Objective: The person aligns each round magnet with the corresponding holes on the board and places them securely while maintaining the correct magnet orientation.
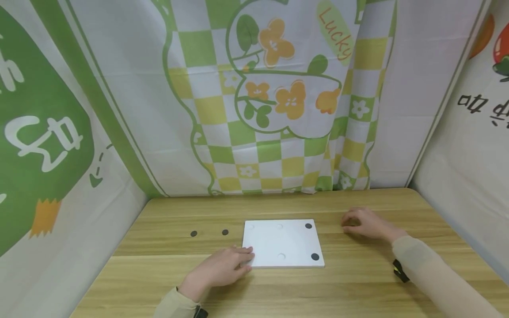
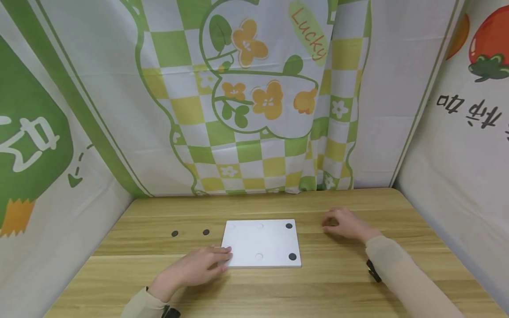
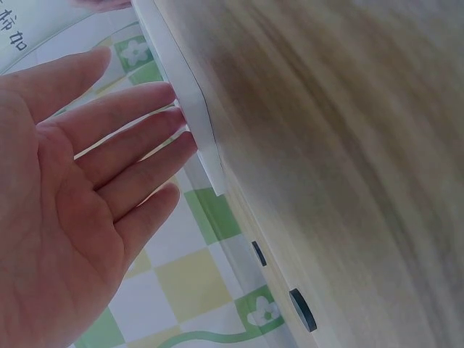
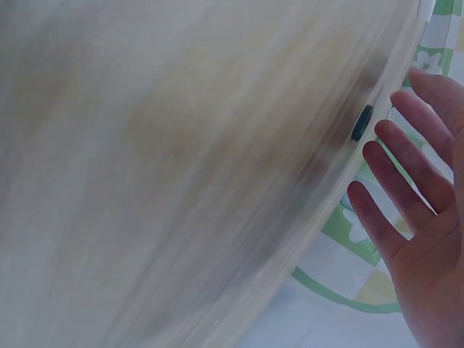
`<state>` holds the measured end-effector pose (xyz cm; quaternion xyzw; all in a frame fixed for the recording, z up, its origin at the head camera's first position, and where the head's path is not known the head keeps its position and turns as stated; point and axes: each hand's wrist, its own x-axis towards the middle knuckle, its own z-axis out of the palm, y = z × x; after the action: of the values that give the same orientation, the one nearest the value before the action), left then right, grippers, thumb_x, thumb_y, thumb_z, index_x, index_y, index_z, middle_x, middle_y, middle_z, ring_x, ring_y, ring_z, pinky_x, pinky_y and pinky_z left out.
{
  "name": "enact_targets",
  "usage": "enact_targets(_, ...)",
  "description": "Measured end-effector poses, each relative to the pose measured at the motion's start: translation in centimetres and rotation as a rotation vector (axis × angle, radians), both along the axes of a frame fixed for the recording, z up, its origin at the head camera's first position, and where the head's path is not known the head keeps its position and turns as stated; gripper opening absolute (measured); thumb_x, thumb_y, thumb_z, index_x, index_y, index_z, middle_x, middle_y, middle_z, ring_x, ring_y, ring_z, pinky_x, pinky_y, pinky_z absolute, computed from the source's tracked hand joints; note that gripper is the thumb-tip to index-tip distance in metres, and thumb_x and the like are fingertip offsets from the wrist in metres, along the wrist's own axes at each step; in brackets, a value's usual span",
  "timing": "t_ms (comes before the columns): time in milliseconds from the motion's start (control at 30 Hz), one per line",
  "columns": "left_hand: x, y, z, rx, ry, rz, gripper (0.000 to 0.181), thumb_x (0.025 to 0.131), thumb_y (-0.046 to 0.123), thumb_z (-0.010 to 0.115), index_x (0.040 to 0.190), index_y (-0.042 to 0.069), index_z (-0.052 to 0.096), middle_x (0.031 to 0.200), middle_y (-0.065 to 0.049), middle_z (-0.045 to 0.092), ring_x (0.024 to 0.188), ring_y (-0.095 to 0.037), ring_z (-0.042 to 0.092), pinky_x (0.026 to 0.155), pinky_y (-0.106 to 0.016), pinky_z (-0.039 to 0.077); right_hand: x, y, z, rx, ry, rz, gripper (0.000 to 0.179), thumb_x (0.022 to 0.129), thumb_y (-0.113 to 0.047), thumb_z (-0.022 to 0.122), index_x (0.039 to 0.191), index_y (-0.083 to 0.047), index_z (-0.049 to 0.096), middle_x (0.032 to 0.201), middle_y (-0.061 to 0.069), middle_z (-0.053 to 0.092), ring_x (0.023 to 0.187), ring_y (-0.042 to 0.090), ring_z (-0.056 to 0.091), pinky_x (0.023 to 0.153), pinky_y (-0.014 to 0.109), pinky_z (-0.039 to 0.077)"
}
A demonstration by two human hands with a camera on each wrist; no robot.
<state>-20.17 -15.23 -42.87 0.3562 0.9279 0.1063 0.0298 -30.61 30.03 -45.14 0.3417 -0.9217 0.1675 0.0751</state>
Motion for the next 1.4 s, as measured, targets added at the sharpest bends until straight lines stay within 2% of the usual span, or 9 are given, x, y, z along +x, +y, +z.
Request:
enact_targets(300,-0.1,0.0,-0.1,0.0,0.0,0.001,0.038,0.097,0.028,0.052,0.128,0.008,0.06,0.138,-0.008,0.053,0.127,-0.028,0.051,0.109,-0.047,0.039,0.0,0.8,-0.2,0.014,0.01,-0.012,0.022,0.085,-0.022,0.071,0.103,-0.01,0.071,0.106,0.006,0.069,0.099,0.027,0.064,0.089,0.048,0.053)
enact_targets(533,-0.2,0.0,-0.1,0.001,-0.016,0.008,0.039,0.097,0.029,0.052,0.128,0.008,0.059,0.139,-0.009,0.052,0.127,-0.028,0.051,0.109,-0.047,0.039,0.0,1.3,-0.3,0.024,-0.006,-0.04,0.024,0.085,-0.024,0.071,0.105,-0.011,0.071,0.109,0.005,0.069,0.103,0.028,0.063,0.092,0.049,0.051)
enact_targets(833,-0.2,0.0,-0.1,0.003,-0.019,0.003,0.039,0.096,0.029,0.053,0.129,0.008,0.059,0.139,-0.009,0.052,0.128,-0.029,0.05,0.109,-0.047,0.039,0.2,1.8,-0.5,0.017,0.039,-0.032,0.028,0.081,-0.026,0.075,0.104,-0.011,0.071,0.104,0.002,0.07,0.096,0.025,0.065,0.087,0.047,0.053)
enact_targets(1033,-0.2,0.0,-0.1,0.006,-0.017,0.001,0.039,0.097,0.029,0.053,0.129,0.008,0.059,0.139,-0.009,0.052,0.128,-0.029,0.05,0.109,-0.047,0.038,0.2,2.1,-0.6,0.0,0.016,-0.052,0.029,0.08,-0.028,0.076,0.103,-0.011,0.071,0.103,0.003,0.069,0.096,0.026,0.064,0.086,0.047,0.053)
enact_targets(1200,-0.2,0.0,-0.2,0.007,-0.02,0.001,0.039,0.097,0.029,0.052,0.129,0.008,0.059,0.139,-0.009,0.052,0.128,-0.029,0.05,0.109,-0.047,0.038,0.1,2.4,-0.8,0.004,-0.017,-0.093,0.033,0.079,-0.032,0.076,0.104,-0.012,0.071,0.101,0.001,0.067,0.095,0.022,0.063,0.084,0.043,0.054)
enact_targets(1400,-0.2,0.0,-0.2,0.004,-0.018,0.001,0.039,0.097,0.029,0.052,0.129,0.008,0.059,0.139,-0.009,0.052,0.128,-0.029,0.05,0.109,-0.047,0.038,-0.1,2.7,-1.1,-0.011,-0.047,-0.118,0.034,0.079,-0.035,0.076,0.105,-0.013,0.071,0.099,-0.003,0.065,0.09,0.014,0.061,0.077,0.032,0.054)
